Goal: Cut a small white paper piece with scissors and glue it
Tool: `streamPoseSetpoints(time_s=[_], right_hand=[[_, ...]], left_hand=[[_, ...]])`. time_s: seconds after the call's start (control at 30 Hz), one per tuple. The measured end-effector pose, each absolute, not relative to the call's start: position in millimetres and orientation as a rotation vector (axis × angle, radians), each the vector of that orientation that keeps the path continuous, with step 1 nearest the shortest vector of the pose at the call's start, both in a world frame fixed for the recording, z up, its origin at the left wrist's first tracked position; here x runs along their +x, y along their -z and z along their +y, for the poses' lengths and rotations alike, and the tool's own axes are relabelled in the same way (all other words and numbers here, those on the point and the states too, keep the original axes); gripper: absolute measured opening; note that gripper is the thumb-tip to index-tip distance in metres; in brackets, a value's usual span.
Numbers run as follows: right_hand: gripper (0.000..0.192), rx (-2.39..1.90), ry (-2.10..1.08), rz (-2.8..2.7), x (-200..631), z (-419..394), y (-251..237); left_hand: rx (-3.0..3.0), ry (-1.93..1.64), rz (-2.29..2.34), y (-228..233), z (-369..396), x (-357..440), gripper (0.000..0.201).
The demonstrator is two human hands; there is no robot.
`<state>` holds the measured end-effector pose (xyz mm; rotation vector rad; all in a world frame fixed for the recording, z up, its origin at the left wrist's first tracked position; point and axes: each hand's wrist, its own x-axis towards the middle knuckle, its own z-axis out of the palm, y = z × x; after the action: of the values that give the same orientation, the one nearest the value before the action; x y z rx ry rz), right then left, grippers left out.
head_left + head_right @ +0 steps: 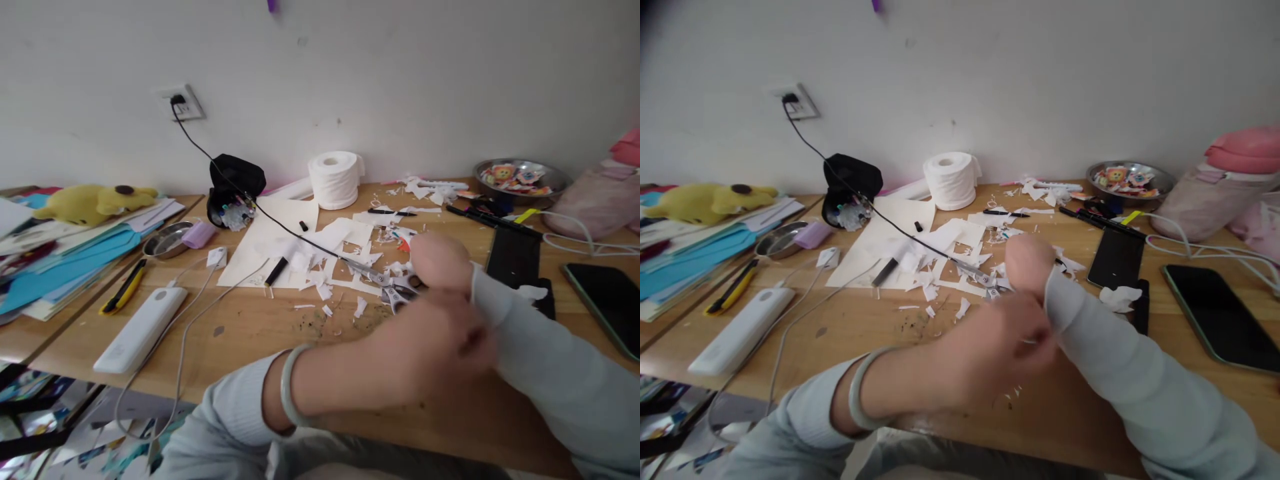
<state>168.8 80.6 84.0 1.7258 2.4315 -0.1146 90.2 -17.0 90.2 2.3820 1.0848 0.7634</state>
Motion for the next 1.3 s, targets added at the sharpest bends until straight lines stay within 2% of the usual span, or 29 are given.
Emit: streamPoseSetpoints(time_s=[0.03,0.1,0.23,0.33,0.53,0.7,0.83,0.9,1.0,1.13,1.3], right_hand=[[0.033,1.735,0.102,2.389,171.9,84.2,-86.4],[0.028,1.765,0.074,2.327,178.9,92.9,-87.5],[0.042,1.770,0.107,2.275,189.8,110.2,-74.7],[0.054,1.772,0.194,2.255,191.4,121.0,-60.9],[0.049,1.854,0.339,2.282,194.6,134.9,-43.8],[0.043,2.307,0.633,2.326,204.2,129.3,-38.8],[0.040,2.625,1.269,2.601,203.0,129.5,-43.1],[0.042,2.719,1.461,2.676,200.7,133.0,-48.5],[0.040,2.817,1.274,2.840,198.5,132.6,-56.7],[0.040,2.528,0.943,3.022,198.0,113.3,-54.6],[0.036,2.250,0.592,2.837,197.5,92.7,-34.5]], left_hand=[[2.433,-0.654,0.916,-87.0,-23.9,88.1,0.025],[2.499,-0.572,0.936,-76.8,-33.2,76.5,0.026],[2.393,-0.371,1.461,-47.7,-29.6,32.1,0.030],[2.229,-0.176,1.702,-28.8,-20.9,3.7,0.024],[2.166,-0.236,1.637,-16.0,-15.9,-13.9,0.013],[2.139,-0.295,1.595,-11.8,-14.9,-18.9,0.012],[2.171,-0.312,1.617,-8.3,-16.6,-18.9,0.010],[2.186,-0.314,1.667,-7.9,-17.3,-18.9,0.011],[2.197,-0.353,1.767,-8.4,-16.7,-20.9,0.012],[2.326,-0.397,1.822,-6.0,-15.5,-25.2,0.014],[2.711,-0.336,1.705,1.5,-24.9,-24.8,0.017]])
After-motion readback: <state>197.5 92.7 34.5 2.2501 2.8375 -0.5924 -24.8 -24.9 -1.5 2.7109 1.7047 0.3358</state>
